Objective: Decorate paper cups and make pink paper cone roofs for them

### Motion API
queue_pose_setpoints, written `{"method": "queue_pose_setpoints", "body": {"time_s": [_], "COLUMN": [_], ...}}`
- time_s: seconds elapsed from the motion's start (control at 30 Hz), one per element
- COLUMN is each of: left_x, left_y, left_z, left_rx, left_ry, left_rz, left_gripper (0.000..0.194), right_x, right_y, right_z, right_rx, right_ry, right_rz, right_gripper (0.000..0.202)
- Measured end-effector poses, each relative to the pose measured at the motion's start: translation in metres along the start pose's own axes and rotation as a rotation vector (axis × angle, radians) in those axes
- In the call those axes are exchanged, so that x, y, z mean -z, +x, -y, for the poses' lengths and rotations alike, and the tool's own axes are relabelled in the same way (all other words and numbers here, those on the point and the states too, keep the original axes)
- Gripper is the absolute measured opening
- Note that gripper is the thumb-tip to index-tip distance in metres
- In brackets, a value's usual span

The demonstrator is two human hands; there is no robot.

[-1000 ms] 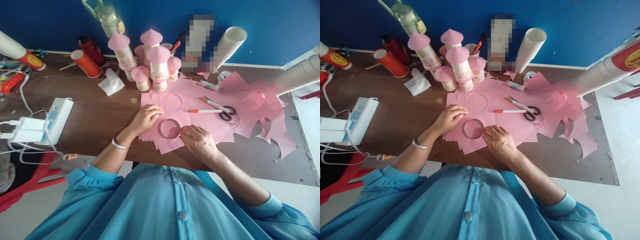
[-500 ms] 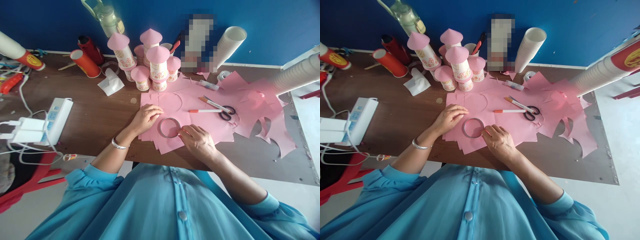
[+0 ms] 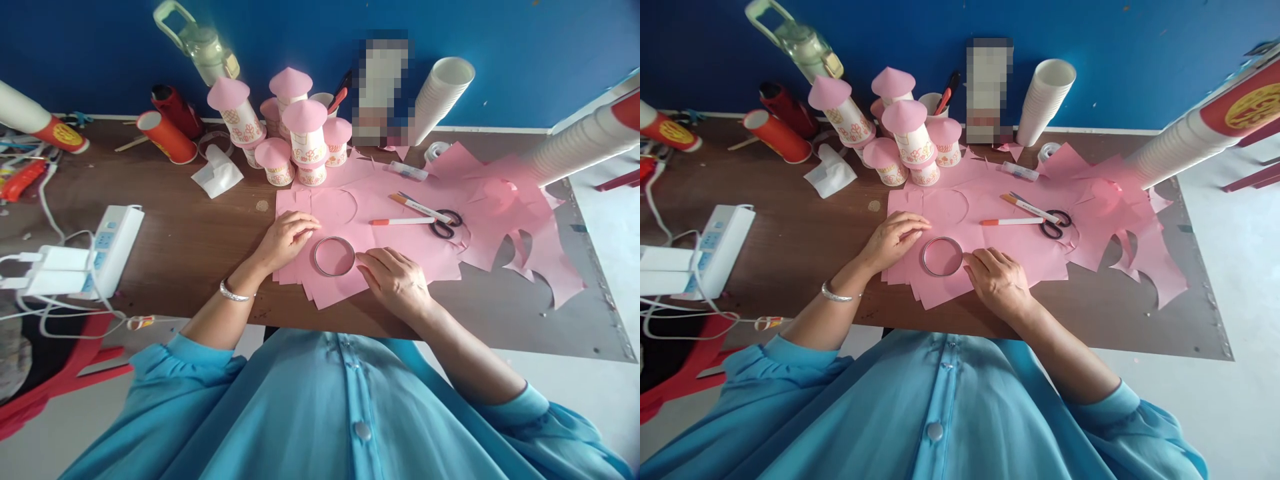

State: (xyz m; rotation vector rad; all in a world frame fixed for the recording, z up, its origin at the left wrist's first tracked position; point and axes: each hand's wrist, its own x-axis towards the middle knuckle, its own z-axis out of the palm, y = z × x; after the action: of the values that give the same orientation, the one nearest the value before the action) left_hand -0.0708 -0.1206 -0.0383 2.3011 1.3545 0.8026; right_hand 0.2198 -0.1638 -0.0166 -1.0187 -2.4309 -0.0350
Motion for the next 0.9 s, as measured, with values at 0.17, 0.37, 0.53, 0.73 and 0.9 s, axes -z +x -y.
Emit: {"method": "queue_pose_setpoints", "body": {"time_s": [0.17, 0.37, 0.53, 0.73, 0.9], "left_x": [0.010, 0.023, 0.011, 0.003, 0.015], "left_y": [-0.003, -0.002, -0.008, -0.028, -0.040], "left_z": [-0.012, -0.055, -0.085, -0.075, -0.043], "left_rx": [-0.020, -0.154, -0.201, -0.101, 0.232], "left_ry": [0.112, 0.264, 0.281, 0.349, 0.499], "left_rz": [-0.051, -0.045, -0.011, -0.112, -0.104], "left_gripper": [0.022, 0.024, 0.039, 0.045, 0.030], "right_x": [0.001, 0.021, 0.055, 0.072, 0.057], "right_y": [-0.001, -0.008, -0.002, 0.014, 0.011], "right_z": [-0.005, -0.003, -0.029, -0.086, -0.106], "right_rx": [-0.048, -0.039, -0.118, -0.425, -0.434], "right_ry": [-0.018, -0.013, -0.101, -0.353, -0.381], "right_rz": [-0.082, 0.009, 0.211, 0.423, 0.427], "right_gripper": [0.018, 0.021, 0.021, 0.024, 0.023]}}
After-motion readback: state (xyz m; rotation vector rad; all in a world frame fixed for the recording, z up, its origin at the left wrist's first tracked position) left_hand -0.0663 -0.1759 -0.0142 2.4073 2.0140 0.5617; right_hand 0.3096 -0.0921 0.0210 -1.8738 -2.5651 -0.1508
